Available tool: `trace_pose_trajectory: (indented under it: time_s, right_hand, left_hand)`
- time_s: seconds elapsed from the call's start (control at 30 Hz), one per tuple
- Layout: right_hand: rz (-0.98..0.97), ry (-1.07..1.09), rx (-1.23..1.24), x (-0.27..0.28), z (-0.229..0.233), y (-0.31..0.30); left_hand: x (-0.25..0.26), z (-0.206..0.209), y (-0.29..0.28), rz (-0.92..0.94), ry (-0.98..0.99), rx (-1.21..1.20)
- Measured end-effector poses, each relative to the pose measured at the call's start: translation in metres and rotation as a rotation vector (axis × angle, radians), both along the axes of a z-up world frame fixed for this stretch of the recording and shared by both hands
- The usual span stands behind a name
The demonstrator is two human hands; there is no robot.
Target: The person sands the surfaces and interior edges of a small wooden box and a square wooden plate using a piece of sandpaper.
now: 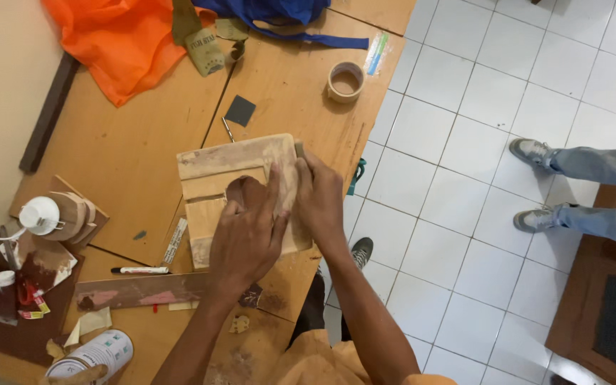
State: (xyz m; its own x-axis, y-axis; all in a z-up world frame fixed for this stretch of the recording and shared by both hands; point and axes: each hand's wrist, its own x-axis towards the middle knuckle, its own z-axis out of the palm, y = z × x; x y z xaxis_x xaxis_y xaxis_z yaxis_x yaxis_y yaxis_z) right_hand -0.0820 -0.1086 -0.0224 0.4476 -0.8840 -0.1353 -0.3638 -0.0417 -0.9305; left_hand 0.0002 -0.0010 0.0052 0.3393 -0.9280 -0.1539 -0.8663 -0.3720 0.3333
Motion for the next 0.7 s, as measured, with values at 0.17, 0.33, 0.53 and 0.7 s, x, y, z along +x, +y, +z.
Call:
trace_pose_trajectory:
  time_s: [0.17,0.33,0.53,0.7]
  right_hand:
    - [0.056,0.169,0.001,-0.029,0.039,0.042]
    - [0.11,0.227,-0.061,-0.028,0.015,0.04]
    - [0.142,0.258,-0.357,0.017,-0.005,0.003]
    - [0.181,0.295,-0.391,-0.036,-0.007,0.057]
  left_hand:
    - [0.002,0.002,-0.002,0.013,0.054,-0.015]
    - [0.003,0.003,-0.003,-0.034,0.006,-0.008]
    - [0.002,0.006,0.001,-0.019,-0.024,-0.041]
    - [0.002,0.009,-0.002,-0.009,0.034,-0.049]
